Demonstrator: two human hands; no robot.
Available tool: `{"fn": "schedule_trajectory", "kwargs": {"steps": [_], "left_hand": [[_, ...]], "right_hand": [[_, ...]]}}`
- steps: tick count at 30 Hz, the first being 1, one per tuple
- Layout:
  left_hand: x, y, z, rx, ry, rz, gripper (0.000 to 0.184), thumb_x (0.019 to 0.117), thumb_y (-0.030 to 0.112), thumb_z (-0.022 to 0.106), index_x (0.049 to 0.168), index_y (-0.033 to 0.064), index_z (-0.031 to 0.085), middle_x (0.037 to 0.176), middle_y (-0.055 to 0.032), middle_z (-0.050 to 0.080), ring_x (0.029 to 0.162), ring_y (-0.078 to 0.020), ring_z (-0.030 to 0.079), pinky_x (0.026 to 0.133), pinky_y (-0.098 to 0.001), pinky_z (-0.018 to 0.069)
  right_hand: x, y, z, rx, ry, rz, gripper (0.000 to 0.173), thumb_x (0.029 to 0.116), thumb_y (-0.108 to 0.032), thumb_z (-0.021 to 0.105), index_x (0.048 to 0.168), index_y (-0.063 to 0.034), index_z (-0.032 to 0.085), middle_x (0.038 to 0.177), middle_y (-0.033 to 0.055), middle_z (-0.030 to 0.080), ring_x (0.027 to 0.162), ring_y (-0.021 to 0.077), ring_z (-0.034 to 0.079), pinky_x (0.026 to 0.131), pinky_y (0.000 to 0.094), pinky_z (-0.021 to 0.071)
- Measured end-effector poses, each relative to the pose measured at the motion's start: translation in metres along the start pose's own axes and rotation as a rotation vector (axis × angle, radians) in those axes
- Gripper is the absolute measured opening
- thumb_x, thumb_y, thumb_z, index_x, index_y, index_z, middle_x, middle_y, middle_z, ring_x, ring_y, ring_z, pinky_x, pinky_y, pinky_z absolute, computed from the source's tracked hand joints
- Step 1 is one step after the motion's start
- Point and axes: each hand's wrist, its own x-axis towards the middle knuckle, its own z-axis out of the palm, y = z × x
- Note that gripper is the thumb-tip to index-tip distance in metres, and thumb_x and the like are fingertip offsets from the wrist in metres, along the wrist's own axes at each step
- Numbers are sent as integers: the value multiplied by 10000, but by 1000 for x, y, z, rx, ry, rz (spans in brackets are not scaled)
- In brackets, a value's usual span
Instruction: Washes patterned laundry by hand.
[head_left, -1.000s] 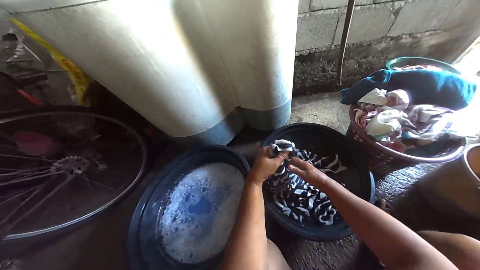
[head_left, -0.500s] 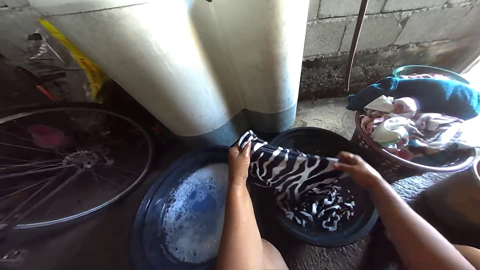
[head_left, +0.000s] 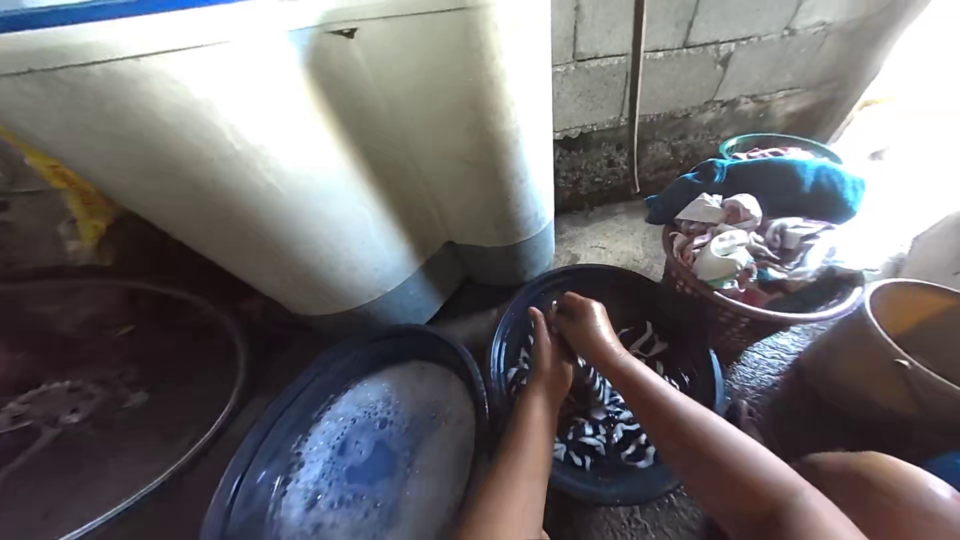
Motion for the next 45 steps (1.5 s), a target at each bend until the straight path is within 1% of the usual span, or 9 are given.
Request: {"fn": "schedule_trajectory", "kwargs": {"steps": [3,7,15,20,28,34,38,42,45], "left_hand": [[-8,-12,-11,369,-192,-5,489,1101,368,415,1384,-21,504,1196,-121,665,1073,-160,652,961,-367,546],[-5,-3,-22,655,-387,128,555,795,71,850,1261,-66,581,1119,-83,724,1047,-93,691,983,-295,565],[-12,13,-17,670,-163,267,458,912,91,754,1288,-77,553,1155,-86,680,1070,-47,640,992,-238,521],[-5,20,-15,512,-3,487,337,916,33,726,1200,-101,603,1081,-104,707,1030,-76,669,970,-263,551],[-1,72,-62,386,403,639,334,940,54,711,1229,-55,583,1078,-104,678,1006,-100,658,929,-290,553],[-13,96,-89,382,467,707,316,960,59,681,1243,-34,576,1104,-60,665,1037,-56,633,960,-262,527],[-22,103,-85,267,429,778,240,1009,136,629,1221,27,600,1062,-12,691,1011,-60,659,937,-287,553],[-7,72,-47,67,465,560,481,1089,461,418,1250,51,613,1077,-68,681,999,-149,658,892,-391,564],[8,11,-20,34,206,283,503,1125,407,293,1420,76,532,1268,-58,657,1139,-127,622,987,-349,518]], "right_hand": [[-7,24,-17,167,-75,125,193,977,-147,663,1046,25,721,927,115,716,848,161,665,834,368,544],[-12,35,-48,469,-162,191,170,1005,-159,656,1035,-3,715,900,36,706,796,75,655,760,285,561],[-20,37,-68,388,-237,26,252,968,-87,671,1169,39,585,960,70,692,841,84,660,805,291,560],[-19,62,-49,345,-394,4,238,897,-112,760,1062,9,637,850,2,661,770,47,627,767,268,552],[-54,131,-2,-139,-789,132,307,959,-180,730,1146,62,704,1097,262,701,1058,391,666,1001,617,476],[-35,80,-78,200,-267,67,90,926,-96,714,937,-6,725,832,6,702,760,53,645,764,293,569],[-21,25,-118,470,206,-163,131,908,6,662,955,-76,752,823,-65,727,735,8,659,713,225,582],[-10,-14,-70,513,475,-183,118,1000,-108,627,1084,-48,684,815,-15,678,637,62,616,585,267,559],[-7,9,8,305,281,-151,178,980,-112,651,1048,36,723,919,90,731,814,118,690,790,326,594]]}}
